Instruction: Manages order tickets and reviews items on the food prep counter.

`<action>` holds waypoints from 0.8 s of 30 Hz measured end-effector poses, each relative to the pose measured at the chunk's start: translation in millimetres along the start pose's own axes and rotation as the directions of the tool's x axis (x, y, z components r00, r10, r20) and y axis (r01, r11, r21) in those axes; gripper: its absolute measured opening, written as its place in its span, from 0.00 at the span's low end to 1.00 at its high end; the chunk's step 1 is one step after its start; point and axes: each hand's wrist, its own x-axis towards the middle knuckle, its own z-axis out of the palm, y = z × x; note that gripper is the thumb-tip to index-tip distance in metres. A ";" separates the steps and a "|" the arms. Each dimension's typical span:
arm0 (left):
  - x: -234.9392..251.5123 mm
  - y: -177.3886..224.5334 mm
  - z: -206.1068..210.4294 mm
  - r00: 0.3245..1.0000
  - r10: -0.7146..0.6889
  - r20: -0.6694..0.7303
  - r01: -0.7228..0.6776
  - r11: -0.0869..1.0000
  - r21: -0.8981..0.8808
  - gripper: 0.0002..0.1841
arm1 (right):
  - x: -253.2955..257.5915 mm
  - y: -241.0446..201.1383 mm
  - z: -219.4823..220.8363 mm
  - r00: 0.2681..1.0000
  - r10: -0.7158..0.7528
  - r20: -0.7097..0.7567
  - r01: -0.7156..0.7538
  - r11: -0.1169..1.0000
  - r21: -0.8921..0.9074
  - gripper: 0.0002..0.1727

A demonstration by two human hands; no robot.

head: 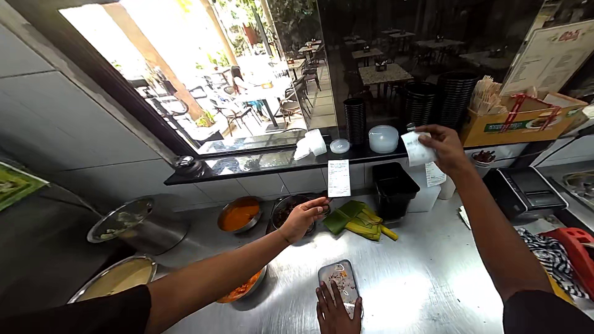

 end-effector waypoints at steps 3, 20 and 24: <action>-14.9 17.7 -30.5 0.995 0.018 0.098 -0.008 0.994 -0.104 0.21 | -69.2 -4.9 -16.1 0.993 0.107 0.048 -0.103 0.992 -0.072 0.19; -41.6 38.9 27.0 0.934 -0.199 0.298 0.065 0.913 0.403 0.36 | -308.9 177.2 -70.1 0.772 0.498 -0.395 -0.594 0.786 -0.170 0.39; -22.7 23.4 31.9 0.858 -0.326 0.398 0.086 0.854 0.513 0.38 | -301.7 168.0 -79.6 0.824 0.317 -0.470 -0.561 0.573 -0.597 0.39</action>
